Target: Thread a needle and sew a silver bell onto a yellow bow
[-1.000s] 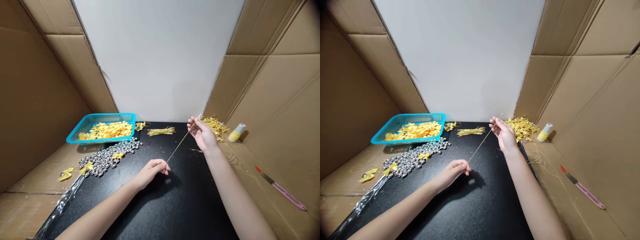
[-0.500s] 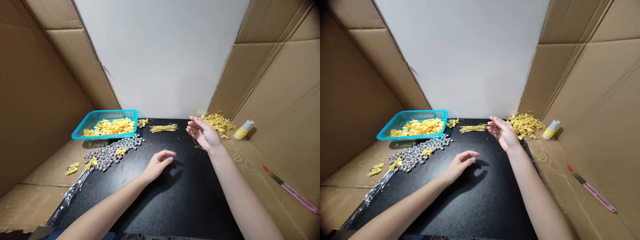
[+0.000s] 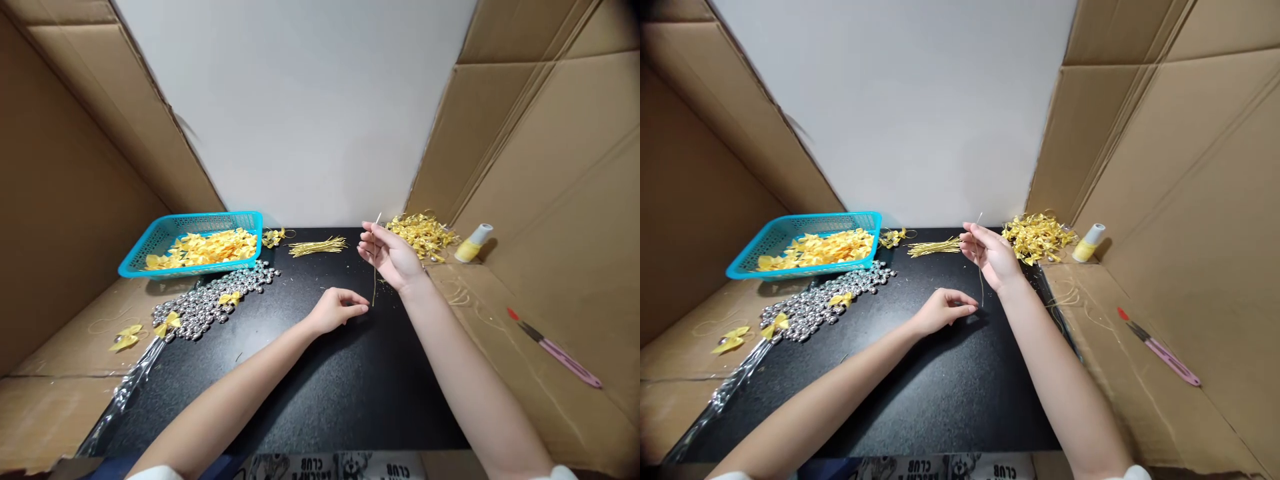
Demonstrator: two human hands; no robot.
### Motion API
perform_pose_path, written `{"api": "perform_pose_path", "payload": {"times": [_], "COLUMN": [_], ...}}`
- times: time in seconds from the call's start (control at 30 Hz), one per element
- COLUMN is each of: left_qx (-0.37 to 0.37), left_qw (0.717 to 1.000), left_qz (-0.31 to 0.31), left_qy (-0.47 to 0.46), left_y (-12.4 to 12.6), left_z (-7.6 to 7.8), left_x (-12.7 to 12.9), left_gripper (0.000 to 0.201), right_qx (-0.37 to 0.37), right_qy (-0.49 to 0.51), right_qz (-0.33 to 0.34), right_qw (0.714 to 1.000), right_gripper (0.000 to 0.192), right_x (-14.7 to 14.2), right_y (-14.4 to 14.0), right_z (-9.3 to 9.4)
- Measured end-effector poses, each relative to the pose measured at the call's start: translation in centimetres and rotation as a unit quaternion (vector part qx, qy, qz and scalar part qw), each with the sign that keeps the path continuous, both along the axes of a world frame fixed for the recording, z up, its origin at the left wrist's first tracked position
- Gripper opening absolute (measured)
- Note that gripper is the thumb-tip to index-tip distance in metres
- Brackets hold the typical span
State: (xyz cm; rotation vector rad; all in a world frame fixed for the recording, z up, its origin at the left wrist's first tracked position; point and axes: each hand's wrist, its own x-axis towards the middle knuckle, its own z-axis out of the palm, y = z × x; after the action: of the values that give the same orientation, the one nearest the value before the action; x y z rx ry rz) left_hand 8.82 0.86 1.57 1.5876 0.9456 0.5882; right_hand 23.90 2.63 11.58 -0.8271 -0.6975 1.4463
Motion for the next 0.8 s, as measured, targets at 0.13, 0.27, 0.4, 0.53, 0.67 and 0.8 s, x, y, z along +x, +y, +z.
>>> {"api": "perform_pose_path", "payload": {"times": [0.13,0.27,0.4,0.53,0.67,0.8], "left_qx": [0.008,0.056,0.108,0.200,0.311,0.386], "left_qw": [0.998,0.989,0.983,0.946,0.877,0.784], "left_qz": [0.051,0.132,0.147,0.227,0.257,0.196], "left_qy": [-0.024,-0.016,0.033,0.115,0.259,0.446], "left_y": [0.7,1.6,1.5,1.4,1.4,1.0], "left_z": [-0.4,-1.2,-0.9,0.9,2.4,2.2], "left_x": [0.9,1.2,-1.1,-6.6,-13.5,-18.0], "left_gripper": [0.032,0.038,0.041,0.022,0.009,0.019], "right_qx": [-0.004,-0.029,-0.003,0.072,0.116,0.125], "right_qy": [0.008,0.019,-0.014,-0.101,-0.156,-0.178], "right_qz": [0.003,-0.010,-0.055,-0.117,-0.123,-0.100], "right_qw": [1.000,0.999,0.998,0.985,0.973,0.971], "right_gripper": [0.006,0.014,0.007,0.006,0.023,0.034], "right_x": [-0.1,0.0,0.4,0.8,0.5,-0.4], "right_y": [0.1,0.1,0.3,0.5,0.4,-0.1], "right_z": [0.0,0.3,0.1,-0.8,-1.4,-1.6]}}
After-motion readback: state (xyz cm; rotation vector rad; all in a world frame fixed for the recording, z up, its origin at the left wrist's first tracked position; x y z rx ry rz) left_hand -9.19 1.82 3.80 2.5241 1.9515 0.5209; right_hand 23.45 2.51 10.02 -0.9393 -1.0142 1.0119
